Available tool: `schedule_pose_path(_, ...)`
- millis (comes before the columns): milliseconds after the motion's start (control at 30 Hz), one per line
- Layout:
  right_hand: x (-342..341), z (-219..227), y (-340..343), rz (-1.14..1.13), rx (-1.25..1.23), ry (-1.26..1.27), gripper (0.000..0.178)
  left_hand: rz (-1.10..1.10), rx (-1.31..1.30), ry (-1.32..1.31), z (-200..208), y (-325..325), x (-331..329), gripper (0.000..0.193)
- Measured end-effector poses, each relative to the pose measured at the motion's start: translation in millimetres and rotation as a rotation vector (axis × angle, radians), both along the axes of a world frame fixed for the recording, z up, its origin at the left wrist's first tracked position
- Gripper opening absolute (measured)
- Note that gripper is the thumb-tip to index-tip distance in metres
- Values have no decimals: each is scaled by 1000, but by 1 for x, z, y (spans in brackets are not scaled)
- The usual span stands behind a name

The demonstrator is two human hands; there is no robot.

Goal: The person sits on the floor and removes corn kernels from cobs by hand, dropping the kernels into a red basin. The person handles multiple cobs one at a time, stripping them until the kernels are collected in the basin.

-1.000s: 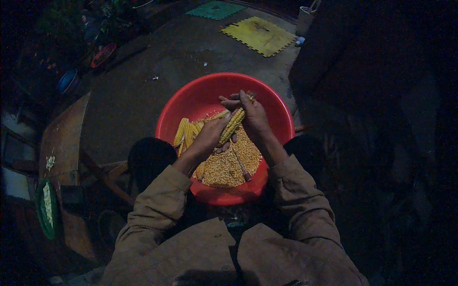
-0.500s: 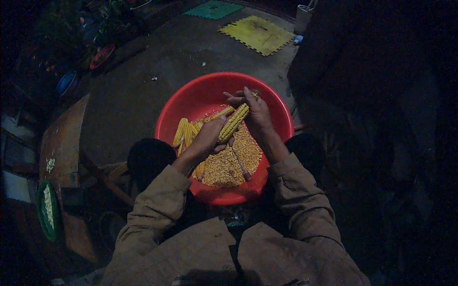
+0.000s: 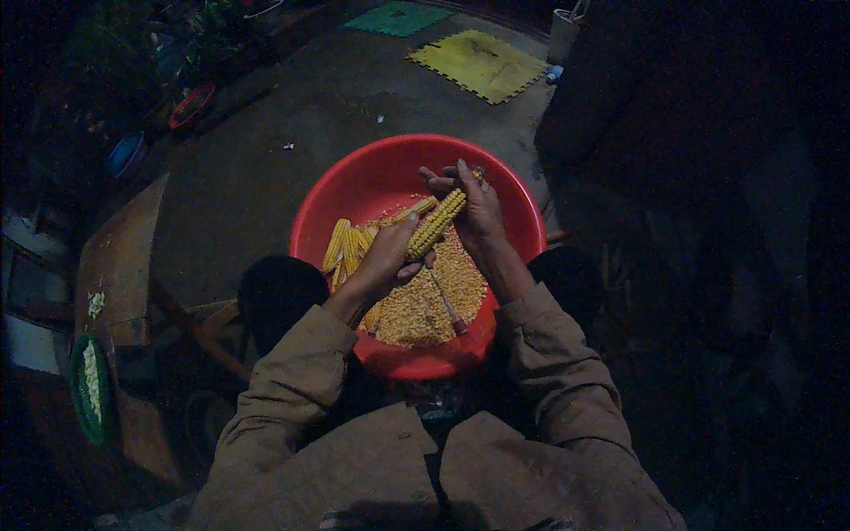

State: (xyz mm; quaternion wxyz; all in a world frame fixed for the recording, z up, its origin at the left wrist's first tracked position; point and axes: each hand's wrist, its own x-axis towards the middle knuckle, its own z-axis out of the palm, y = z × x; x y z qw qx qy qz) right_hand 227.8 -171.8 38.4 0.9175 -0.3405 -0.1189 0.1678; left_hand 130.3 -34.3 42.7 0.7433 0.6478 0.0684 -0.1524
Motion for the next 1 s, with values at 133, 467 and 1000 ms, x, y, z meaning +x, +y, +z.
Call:
schedule_pose_path(133,4,0,-1,-12,70,79,29,-30,-265,17,16,-3,-7,57)
schedule_pose_path(467,12,-3,-1,-35,213,224,30,109,33,8,20,-13,-12,54)
schedule_pose_path(1000,-2,-2,0,-79,252,358,13,319,674,-377,19,-40,-31,56)
